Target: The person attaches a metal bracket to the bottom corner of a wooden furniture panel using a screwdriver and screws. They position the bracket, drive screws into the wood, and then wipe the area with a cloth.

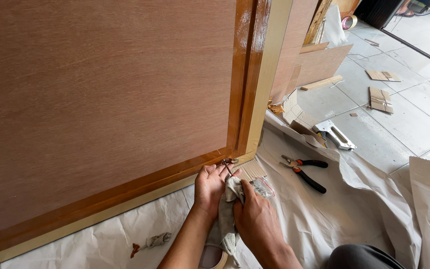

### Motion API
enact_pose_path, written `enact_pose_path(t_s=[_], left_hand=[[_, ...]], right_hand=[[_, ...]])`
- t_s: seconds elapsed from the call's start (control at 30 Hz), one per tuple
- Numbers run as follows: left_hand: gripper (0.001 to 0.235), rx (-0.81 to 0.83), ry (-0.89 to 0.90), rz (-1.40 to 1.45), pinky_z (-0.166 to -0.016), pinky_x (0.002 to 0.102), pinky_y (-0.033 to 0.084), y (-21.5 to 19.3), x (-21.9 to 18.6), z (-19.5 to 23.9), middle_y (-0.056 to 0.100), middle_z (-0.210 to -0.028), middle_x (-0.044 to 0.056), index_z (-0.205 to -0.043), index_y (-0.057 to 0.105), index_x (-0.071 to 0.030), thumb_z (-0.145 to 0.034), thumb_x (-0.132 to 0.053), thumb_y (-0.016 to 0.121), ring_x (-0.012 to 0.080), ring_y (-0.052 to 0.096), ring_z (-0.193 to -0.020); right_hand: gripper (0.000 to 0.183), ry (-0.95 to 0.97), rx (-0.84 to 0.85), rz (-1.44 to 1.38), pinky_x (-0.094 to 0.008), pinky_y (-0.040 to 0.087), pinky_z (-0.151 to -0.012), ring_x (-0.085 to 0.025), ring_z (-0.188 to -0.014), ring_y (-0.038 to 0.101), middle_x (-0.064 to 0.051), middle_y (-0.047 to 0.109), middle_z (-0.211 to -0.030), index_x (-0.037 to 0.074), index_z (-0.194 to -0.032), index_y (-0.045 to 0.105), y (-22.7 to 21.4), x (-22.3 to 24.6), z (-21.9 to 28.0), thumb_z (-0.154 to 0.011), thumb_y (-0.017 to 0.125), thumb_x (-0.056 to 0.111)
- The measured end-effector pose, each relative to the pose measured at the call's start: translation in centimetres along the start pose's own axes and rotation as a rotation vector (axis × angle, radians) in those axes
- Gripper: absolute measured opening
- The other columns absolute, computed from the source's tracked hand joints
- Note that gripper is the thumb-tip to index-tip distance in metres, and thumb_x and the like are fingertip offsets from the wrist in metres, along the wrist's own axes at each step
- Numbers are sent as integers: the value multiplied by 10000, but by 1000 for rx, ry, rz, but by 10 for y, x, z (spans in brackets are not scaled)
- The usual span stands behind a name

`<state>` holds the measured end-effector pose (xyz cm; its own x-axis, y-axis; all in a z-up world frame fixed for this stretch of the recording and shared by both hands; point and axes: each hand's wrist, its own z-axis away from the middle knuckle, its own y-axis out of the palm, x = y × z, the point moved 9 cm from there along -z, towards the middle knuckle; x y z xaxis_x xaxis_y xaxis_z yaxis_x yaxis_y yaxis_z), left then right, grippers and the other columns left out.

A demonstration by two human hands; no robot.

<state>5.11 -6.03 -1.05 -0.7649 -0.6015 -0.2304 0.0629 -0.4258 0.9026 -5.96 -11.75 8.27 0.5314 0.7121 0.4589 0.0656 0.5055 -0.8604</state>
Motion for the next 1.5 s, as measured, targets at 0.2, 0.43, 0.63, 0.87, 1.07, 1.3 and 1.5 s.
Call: enact_pose_path(t_s=[0.2, 0.43, 0.63, 0.87, 1.07, 1.3, 1.5], left_hand=[[895, 91, 15, 71, -1254, 566, 409, -25, 3, -27, 404, -1802, 208, -1690, 419, -52, -865, -370, 556, 461, 461, -1612], [927, 150, -155, 157, -1347, 581, 230, -39, 12, -38, 408, -1768, 345, -1738, 374, 9, -916, -415, 429, 460, 396, -1612], [945, 222, 14, 92, -1264, 650, 378, -17, 1, -21, 260, -1875, 155, -1721, 397, -33, -882, -392, 643, 431, 464, -1605], [774, 66, 14, 63, -1204, 656, 431, -8, -1, -8, 496, -1760, 169, -1540, 541, -24, -849, -373, 552, 405, 487, -1607], [933, 82, 26, 62, -1193, 637, 458, -19, 3, -19, 416, -1815, 133, -1682, 397, -30, -847, -395, 598, 385, 404, -1679], [1005, 97, -31, 210, -1201, 691, 460, -34, 5, -22, 362, -1866, 96, -1793, 189, -159, -919, -392, 627, 425, 514, -1603], [846, 266, -23, 188, -1312, 636, 310, -22, -2, -20, 366, -1820, 125, -1669, 407, -33, -917, -369, 601, 399, 309, -1703]], right_hand=[[488, 20, 87, 89, -648, 552, -753, -520, -865, 769, -247, 787, -962, 238, -1568, 444, -2, 27, 4, -1083, 410, 279], [595, 198, 41, -342, -589, 550, -961, -581, -1144, 735, -378, 775, -1215, 171, -1629, 523, 17, 27, -8, -1056, 469, 325], [153, 670, -158, -1483, -406, 353, -385, -221, -525, 506, -87, 560, -706, 105, -972, 679, 86, -30, -12, -1062, 703, 226], [234, 701, 96, -1408, -417, 509, -525, -274, -689, 639, -140, 695, -902, 112, -1172, 682, 49, -26, -2, -943, 686, 158], [401, -31, 29, -136, -567, 572, -847, -428, -947, 740, -200, 774, -1076, 135, -1401, 563, 11, 16, -9, -1049, 498, 316], [570, 240, 27, -377, -566, 522, -915, -551, -1059, 731, -263, 808, -1195, 332, -1509, 595, 22, 23, -13, -954, 474, 283], [124, 820, -127, -1919, -430, 584, -581, -276, -611, 652, -106, 664, -716, 74, -866, 678, 93, -9, -19, -974, 680, 135]])
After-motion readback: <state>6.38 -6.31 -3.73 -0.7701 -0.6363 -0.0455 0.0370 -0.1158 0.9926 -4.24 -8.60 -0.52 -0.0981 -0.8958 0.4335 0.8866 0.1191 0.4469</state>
